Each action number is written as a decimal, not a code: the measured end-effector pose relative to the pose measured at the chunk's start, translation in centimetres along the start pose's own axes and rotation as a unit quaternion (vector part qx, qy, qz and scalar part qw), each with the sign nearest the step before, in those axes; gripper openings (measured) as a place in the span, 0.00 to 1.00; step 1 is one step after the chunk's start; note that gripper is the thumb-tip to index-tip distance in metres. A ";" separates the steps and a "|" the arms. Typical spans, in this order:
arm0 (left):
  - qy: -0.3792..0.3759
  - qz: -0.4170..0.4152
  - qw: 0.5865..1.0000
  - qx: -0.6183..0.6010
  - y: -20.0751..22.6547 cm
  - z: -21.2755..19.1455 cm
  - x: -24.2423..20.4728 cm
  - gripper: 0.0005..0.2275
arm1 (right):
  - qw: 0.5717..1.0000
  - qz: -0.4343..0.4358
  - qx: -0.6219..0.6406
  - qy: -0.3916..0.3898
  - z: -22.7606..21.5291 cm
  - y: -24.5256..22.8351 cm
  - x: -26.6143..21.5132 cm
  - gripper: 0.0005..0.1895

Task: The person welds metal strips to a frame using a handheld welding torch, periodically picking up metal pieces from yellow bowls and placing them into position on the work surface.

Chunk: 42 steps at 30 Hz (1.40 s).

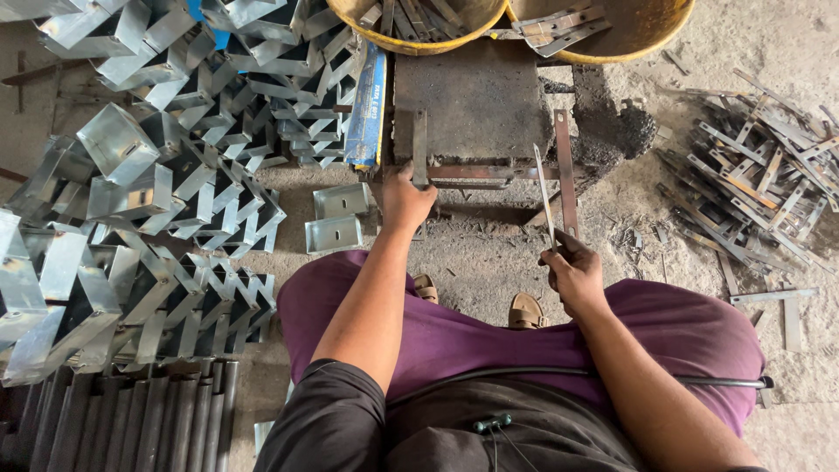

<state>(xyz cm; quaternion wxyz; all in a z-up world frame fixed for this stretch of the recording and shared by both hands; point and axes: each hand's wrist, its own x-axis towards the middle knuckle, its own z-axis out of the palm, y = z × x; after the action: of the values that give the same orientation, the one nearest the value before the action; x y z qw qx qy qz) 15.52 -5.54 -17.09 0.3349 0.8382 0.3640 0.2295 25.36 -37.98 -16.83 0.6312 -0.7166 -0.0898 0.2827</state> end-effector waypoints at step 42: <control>0.146 0.015 0.980 -0.137 -2.5 -3.2 1.7 0.17 | 0.912 -0.173 -0.332 0.167 0.5 -4.2 6.6 0.22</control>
<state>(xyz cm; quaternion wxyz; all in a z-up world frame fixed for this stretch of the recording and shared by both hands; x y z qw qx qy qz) 13.42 -1.70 -16.50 0.3865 0.7470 0.3613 0.4026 31.43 -33.54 -14.76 0.4019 -0.8948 -0.1945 -0.0006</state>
